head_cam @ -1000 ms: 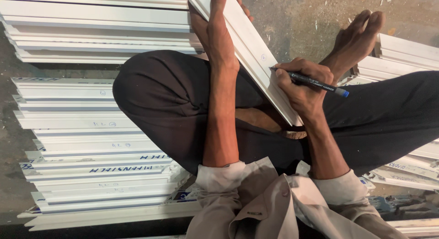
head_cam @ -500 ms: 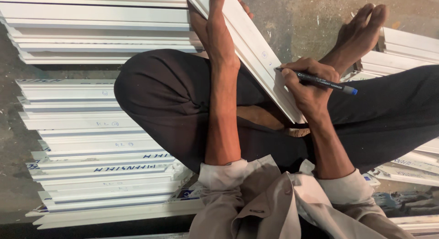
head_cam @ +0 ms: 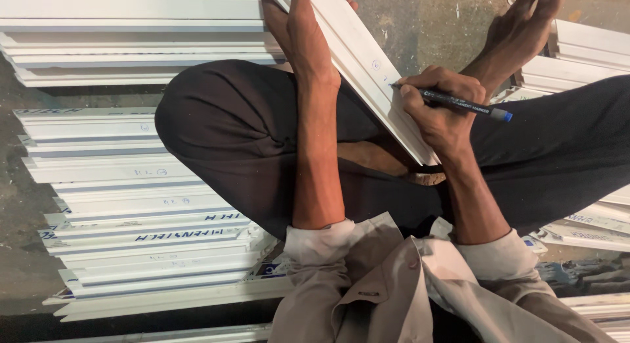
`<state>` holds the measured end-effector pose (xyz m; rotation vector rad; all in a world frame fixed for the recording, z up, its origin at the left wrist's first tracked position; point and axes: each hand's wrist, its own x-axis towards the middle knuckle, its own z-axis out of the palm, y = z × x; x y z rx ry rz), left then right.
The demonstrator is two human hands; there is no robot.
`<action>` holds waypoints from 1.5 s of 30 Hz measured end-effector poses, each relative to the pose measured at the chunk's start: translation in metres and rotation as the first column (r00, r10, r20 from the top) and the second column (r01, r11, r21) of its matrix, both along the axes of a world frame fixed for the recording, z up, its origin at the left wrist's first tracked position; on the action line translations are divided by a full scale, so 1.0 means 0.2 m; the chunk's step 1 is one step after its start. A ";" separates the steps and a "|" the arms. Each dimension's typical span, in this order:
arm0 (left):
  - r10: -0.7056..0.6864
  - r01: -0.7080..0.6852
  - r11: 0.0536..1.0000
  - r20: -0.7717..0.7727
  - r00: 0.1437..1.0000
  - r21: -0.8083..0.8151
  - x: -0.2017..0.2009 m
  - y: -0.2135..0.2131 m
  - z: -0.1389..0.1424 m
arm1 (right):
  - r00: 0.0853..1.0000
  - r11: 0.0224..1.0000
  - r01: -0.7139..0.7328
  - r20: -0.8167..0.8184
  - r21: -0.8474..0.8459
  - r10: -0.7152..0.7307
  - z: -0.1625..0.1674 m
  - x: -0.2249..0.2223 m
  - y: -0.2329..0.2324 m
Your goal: The person sits cross-legged on the floor and repeatedly picks up white plastic profiles from a stack. Using a blue marker, they write on the surface of each profile and then place it back on the stack. The process is repeated for multiple profiles.
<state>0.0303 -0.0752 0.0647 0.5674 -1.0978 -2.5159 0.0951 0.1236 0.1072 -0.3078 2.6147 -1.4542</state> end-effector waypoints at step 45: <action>0.259 -0.235 0.941 0.069 0.963 -0.244 -0.01 -0.07 0.05 | 0.904 0.914 -0.289 -0.234 0.285 0.358 0.15 -0.49 -0.15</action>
